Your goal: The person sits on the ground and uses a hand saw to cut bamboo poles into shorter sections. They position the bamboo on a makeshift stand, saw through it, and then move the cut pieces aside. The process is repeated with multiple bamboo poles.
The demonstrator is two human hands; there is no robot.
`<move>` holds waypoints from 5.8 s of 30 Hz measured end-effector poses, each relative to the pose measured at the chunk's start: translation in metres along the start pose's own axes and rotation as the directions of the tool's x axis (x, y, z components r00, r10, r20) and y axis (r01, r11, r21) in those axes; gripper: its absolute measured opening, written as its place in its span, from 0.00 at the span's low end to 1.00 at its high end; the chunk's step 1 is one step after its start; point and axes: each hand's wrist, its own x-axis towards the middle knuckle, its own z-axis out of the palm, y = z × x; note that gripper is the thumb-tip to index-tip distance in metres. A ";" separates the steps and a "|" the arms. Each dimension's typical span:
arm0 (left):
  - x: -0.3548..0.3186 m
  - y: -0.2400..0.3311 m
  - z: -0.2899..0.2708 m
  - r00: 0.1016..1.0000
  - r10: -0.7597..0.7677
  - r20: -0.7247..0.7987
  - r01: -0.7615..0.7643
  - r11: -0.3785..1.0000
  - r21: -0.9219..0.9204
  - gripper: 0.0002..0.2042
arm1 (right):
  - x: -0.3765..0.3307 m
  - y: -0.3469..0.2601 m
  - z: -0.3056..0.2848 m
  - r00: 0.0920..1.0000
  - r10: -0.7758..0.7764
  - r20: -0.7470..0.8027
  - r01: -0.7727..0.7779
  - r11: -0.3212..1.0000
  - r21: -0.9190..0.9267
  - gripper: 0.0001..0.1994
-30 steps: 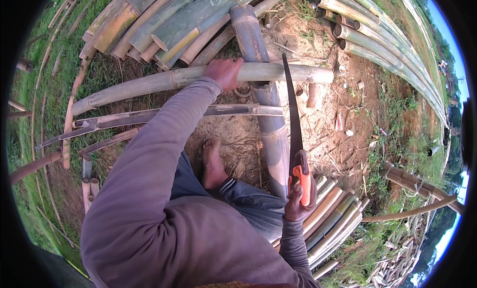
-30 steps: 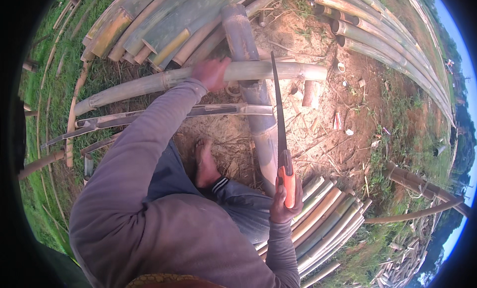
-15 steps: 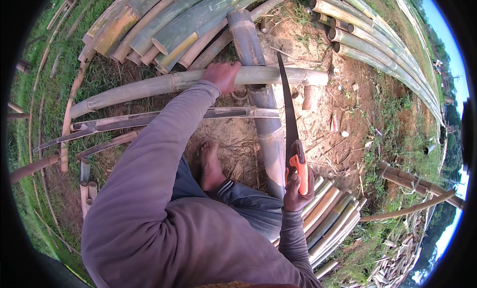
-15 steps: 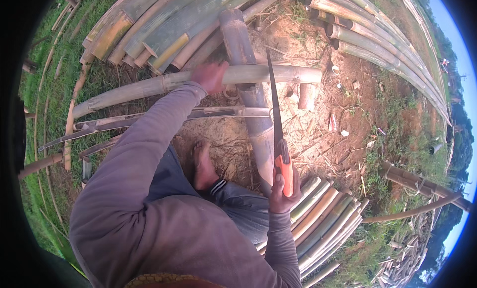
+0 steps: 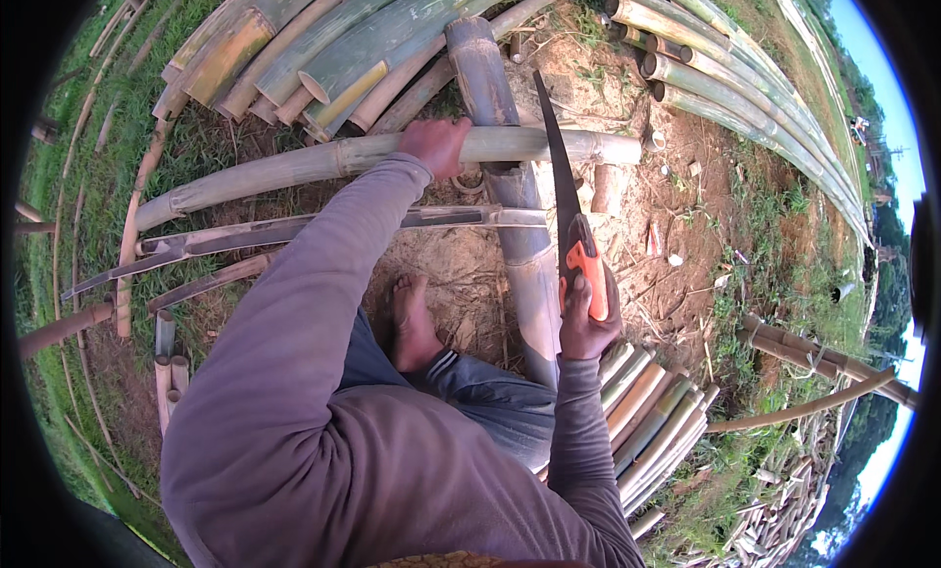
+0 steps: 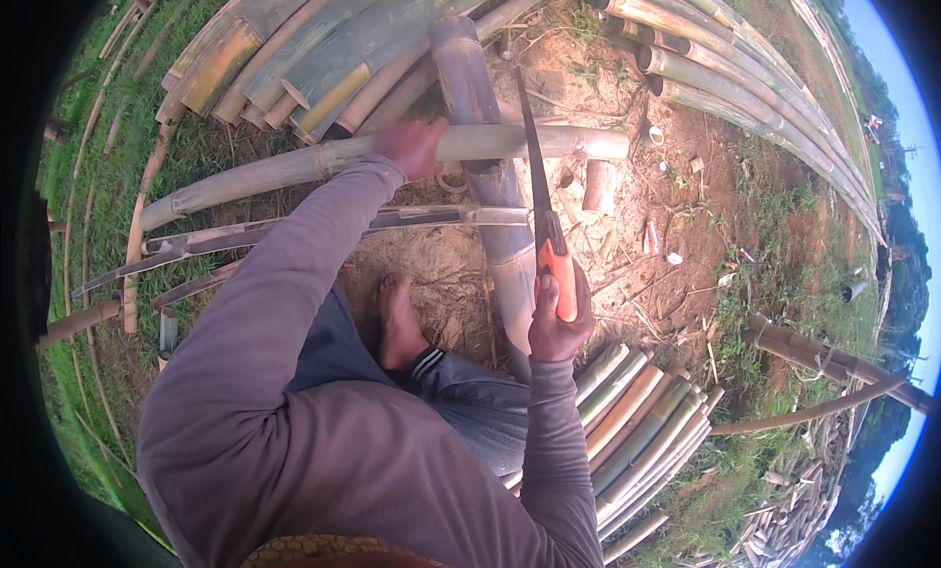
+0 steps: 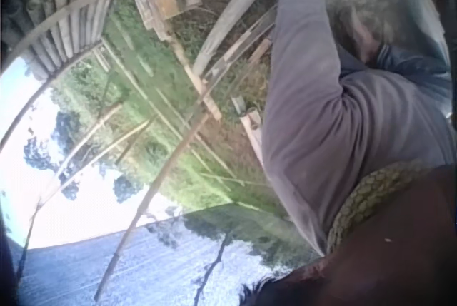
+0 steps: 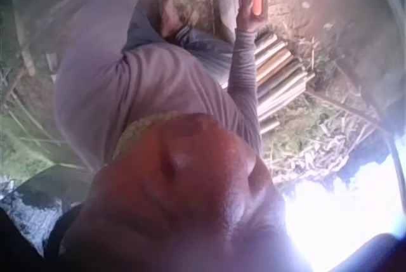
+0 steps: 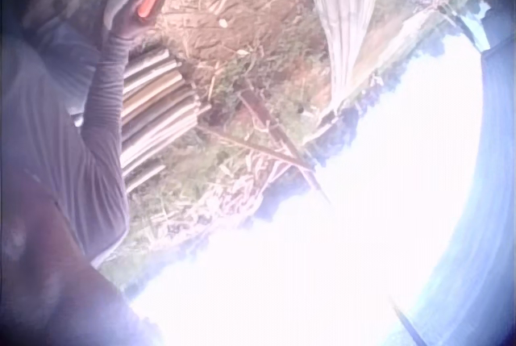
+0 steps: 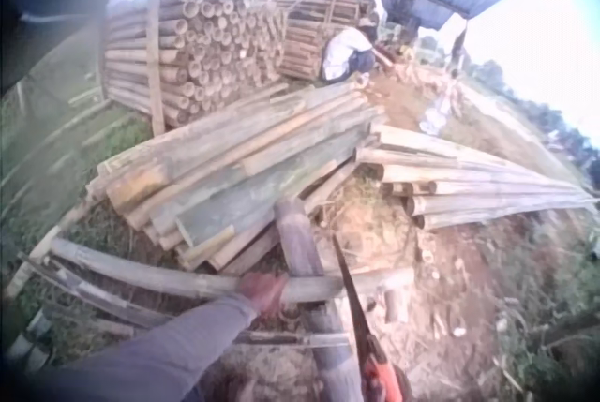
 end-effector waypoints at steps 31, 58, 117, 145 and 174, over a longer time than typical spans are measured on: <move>-0.004 0.008 -0.012 1.000 -0.019 0.016 0.020 1.000 -0.021 0.30 | -0.016 -0.020 -0.015 0.997 0.075 0.001 -0.074 0.993 -0.097 0.18; -0.004 0.013 -0.016 0.998 -0.016 0.055 0.016 1.000 -0.006 0.30 | -0.025 -0.010 -0.013 1.000 0.013 -0.019 -0.014 1.000 -0.027 0.11; -0.005 0.020 -0.024 0.993 -0.081 0.084 0.080 0.997 0.020 0.31 | -0.019 -0.025 -0.017 0.997 0.050 -0.057 -0.063 0.960 -0.273 0.14; 0.002 0.012 -0.002 0.996 -0.073 0.045 0.073 0.997 0.009 0.30 | -0.074 -0.025 -0.070 0.994 0.105 0.004 -0.102 0.975 -0.196 0.25; 0.007 -0.002 0.008 1.000 -0.006 -0.010 0.007 0.999 0.039 0.32 | 0.036 0.042 0.006 0.989 -0.146 0.027 0.148 0.984 -0.100 0.15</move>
